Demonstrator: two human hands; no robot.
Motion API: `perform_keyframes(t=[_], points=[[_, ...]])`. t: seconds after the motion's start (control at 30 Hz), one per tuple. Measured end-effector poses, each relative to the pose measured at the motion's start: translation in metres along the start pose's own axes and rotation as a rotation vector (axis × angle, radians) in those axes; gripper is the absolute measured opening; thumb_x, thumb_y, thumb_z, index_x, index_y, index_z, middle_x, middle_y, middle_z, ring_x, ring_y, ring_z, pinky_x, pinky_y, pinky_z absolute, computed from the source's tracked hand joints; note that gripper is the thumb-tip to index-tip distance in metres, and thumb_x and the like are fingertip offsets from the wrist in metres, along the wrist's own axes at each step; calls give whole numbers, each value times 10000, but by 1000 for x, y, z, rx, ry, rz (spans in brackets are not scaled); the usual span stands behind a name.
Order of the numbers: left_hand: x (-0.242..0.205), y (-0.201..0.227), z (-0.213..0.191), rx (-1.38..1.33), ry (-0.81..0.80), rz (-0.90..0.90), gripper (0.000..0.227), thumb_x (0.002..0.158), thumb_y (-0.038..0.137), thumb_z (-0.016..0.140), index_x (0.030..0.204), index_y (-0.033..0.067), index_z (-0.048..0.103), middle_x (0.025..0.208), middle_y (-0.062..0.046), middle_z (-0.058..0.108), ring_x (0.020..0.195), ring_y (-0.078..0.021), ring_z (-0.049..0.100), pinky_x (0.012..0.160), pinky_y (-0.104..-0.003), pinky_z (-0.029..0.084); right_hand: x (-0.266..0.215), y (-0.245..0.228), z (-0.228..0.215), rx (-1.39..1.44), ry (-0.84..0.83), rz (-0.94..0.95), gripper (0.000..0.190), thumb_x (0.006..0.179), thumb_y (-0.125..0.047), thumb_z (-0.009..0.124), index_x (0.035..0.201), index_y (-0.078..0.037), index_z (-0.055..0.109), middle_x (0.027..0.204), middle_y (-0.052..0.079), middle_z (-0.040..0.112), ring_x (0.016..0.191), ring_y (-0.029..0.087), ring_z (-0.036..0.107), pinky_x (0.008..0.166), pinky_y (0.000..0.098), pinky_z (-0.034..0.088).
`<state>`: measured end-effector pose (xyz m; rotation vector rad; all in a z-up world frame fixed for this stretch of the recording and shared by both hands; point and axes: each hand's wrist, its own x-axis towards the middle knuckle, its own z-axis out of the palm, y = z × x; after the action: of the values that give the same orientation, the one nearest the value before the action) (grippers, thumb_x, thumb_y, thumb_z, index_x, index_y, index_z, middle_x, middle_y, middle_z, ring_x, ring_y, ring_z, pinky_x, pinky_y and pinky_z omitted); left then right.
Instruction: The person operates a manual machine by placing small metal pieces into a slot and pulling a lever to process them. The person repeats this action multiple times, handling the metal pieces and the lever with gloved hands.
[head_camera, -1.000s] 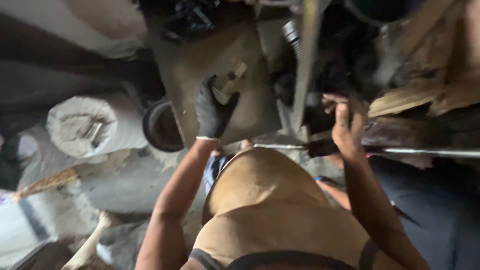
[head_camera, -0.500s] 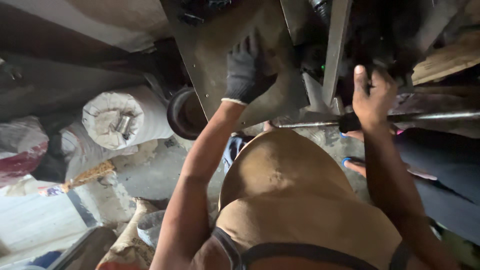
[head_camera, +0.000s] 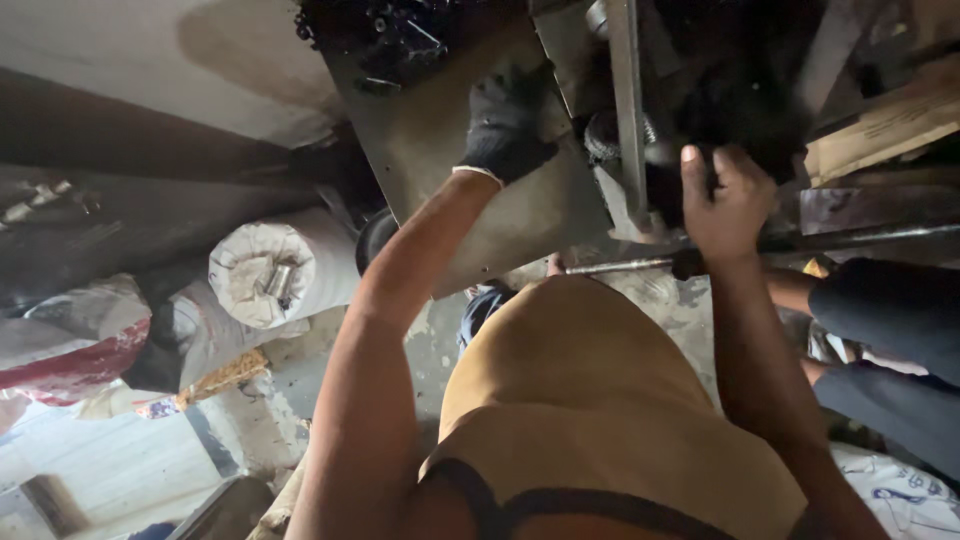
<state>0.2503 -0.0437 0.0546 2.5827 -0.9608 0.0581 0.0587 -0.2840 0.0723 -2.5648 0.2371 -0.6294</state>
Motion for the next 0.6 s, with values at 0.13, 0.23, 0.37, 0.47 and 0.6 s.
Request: perform_keyframes(t=[0.13,0.23,0.37,0.47,0.6], points=[[-21,7,-44,-66,53,44,909,666,467,882,1442,169,516,1287,-208,514,1130,-426,519,925,-566,433,7,-9,-3,45,20,-20,419,1105,-173,745,818,17,505,792,212,538,691,418,526,632,478,397],[-52,12,-56,-95,68,48,943,679,458,879,1489,174,488,1302,-201,508,1169,-427,506,930,-565,421,13,-13,-4,94,21,-20,359,1093,-158,734,840,14,545,802,203,555,683,397,532,622,457,407],[-63,12,-18,-44,52,9,945,631,464,865,1465,191,516,1352,-228,504,1175,-437,495,949,-581,412,7,-13,-4,73,-21,89,464,1064,-171,761,747,19,481,710,192,523,586,358,507,565,448,371],[-61,4,6,-46,46,-10,888,645,448,857,1443,213,547,1352,-234,507,1187,-440,492,971,-573,409,10,-11,1,14,-20,78,490,1063,-182,772,738,30,474,691,208,491,584,386,458,570,468,361],[-54,0,12,-34,-27,-2,827,685,434,849,1435,230,569,1330,-236,520,1195,-448,492,956,-571,400,6,-10,-3,-8,4,-19,464,1113,-204,737,774,-4,491,755,180,556,655,385,542,613,467,403]])
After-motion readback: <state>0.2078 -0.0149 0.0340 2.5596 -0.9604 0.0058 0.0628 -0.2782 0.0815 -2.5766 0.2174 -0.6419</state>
